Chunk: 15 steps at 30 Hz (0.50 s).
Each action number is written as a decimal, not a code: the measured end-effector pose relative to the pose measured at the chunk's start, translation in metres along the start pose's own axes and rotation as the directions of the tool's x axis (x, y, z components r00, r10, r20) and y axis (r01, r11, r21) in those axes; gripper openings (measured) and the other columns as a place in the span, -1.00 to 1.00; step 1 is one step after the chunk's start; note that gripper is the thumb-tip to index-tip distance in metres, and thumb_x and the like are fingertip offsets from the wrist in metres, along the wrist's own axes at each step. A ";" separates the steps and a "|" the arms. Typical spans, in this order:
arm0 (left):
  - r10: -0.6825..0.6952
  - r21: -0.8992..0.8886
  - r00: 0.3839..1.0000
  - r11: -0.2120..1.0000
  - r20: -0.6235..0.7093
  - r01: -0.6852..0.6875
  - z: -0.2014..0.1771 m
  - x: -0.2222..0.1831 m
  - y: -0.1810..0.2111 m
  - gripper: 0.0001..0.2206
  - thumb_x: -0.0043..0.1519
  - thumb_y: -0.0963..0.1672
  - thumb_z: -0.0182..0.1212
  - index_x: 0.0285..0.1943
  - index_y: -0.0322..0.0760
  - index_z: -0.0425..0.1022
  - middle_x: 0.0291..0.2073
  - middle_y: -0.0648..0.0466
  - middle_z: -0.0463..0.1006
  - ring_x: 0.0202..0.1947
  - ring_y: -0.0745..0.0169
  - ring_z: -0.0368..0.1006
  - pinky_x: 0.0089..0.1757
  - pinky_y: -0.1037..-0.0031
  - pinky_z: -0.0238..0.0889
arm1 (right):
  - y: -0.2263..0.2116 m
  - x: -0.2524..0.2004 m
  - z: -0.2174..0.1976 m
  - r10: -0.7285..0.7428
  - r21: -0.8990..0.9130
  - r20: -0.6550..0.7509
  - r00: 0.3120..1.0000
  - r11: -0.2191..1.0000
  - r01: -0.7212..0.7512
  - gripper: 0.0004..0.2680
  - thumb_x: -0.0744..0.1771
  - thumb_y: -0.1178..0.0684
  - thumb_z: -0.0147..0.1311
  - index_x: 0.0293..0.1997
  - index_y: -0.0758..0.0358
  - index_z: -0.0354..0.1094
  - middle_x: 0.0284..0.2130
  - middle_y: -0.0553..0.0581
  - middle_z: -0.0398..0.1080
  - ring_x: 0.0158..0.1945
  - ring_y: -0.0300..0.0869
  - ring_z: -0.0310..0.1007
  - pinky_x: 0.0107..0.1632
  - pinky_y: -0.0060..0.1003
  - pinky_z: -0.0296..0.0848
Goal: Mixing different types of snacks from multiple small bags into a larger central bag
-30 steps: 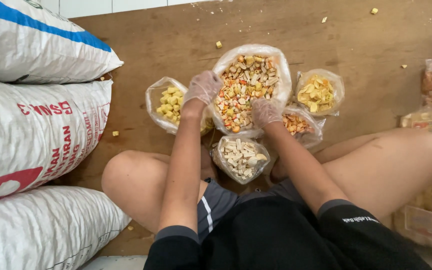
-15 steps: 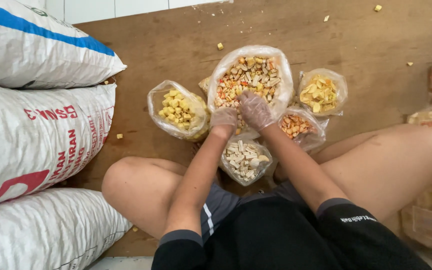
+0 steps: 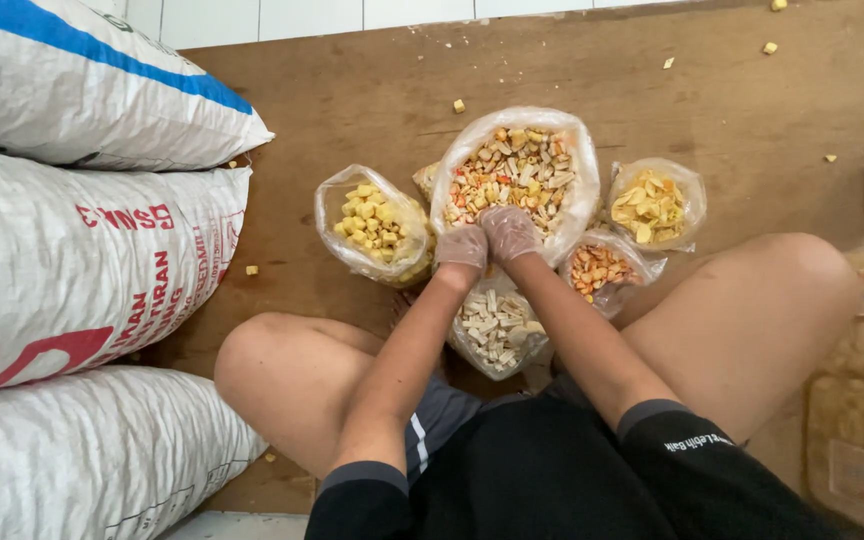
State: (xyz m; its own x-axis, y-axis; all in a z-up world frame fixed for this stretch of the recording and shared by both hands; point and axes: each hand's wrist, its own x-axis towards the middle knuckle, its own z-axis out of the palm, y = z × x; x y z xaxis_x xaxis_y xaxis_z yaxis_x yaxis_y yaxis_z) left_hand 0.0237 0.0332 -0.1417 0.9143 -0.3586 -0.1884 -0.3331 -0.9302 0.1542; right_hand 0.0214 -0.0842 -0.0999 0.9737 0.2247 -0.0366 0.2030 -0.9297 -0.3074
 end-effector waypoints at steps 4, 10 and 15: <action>-0.050 -0.089 0.994 0.994 0.095 0.058 -0.058 -0.028 0.008 -0.72 0.27 -0.16 -0.09 -0.28 -0.21 0.63 -0.38 -0.02 0.68 -0.14 -0.06 0.66 -0.16 0.14 0.52 | 0.014 0.006 0.020 0.047 -0.052 0.004 0.999 0.998 -0.047 -0.88 0.31 0.06 -0.02 -0.42 0.16 0.41 -0.53 0.16 0.44 -0.30 0.07 0.60 -0.28 -0.06 0.56; -0.114 -0.289 0.959 0.939 0.258 0.189 -0.123 -0.036 -0.002 -0.74 0.22 -0.08 0.07 -0.24 -0.29 0.67 -0.27 -0.16 0.69 -0.03 -0.17 0.62 -0.07 0.07 0.51 | 0.015 -0.006 -0.004 0.124 0.159 0.069 0.990 0.978 -0.133 -0.84 0.30 -0.05 0.14 -0.28 0.21 0.55 -0.40 0.31 0.54 -0.15 0.21 0.58 -0.10 0.10 0.55; -0.107 -0.310 0.948 0.929 0.300 0.203 -0.132 -0.021 -0.001 -0.68 0.22 -0.07 0.00 -0.20 -0.35 0.67 -0.23 -0.18 0.68 0.01 -0.18 0.60 -0.08 0.02 0.49 | 0.036 -0.003 0.030 0.173 0.241 0.075 0.982 0.952 -0.186 -0.86 0.28 -0.08 0.18 -0.20 0.04 0.58 -0.33 0.17 0.58 -0.07 0.09 0.58 -0.01 -0.01 0.56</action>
State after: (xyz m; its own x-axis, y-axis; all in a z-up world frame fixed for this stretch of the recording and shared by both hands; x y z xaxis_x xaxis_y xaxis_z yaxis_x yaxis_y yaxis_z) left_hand 0.0354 0.0523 -0.0101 0.8328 -0.2643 -0.4864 -0.0526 -0.9125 0.4058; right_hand 0.0227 -0.1095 -0.1392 0.9837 0.0817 -0.1604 -0.0128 -0.8569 -0.5153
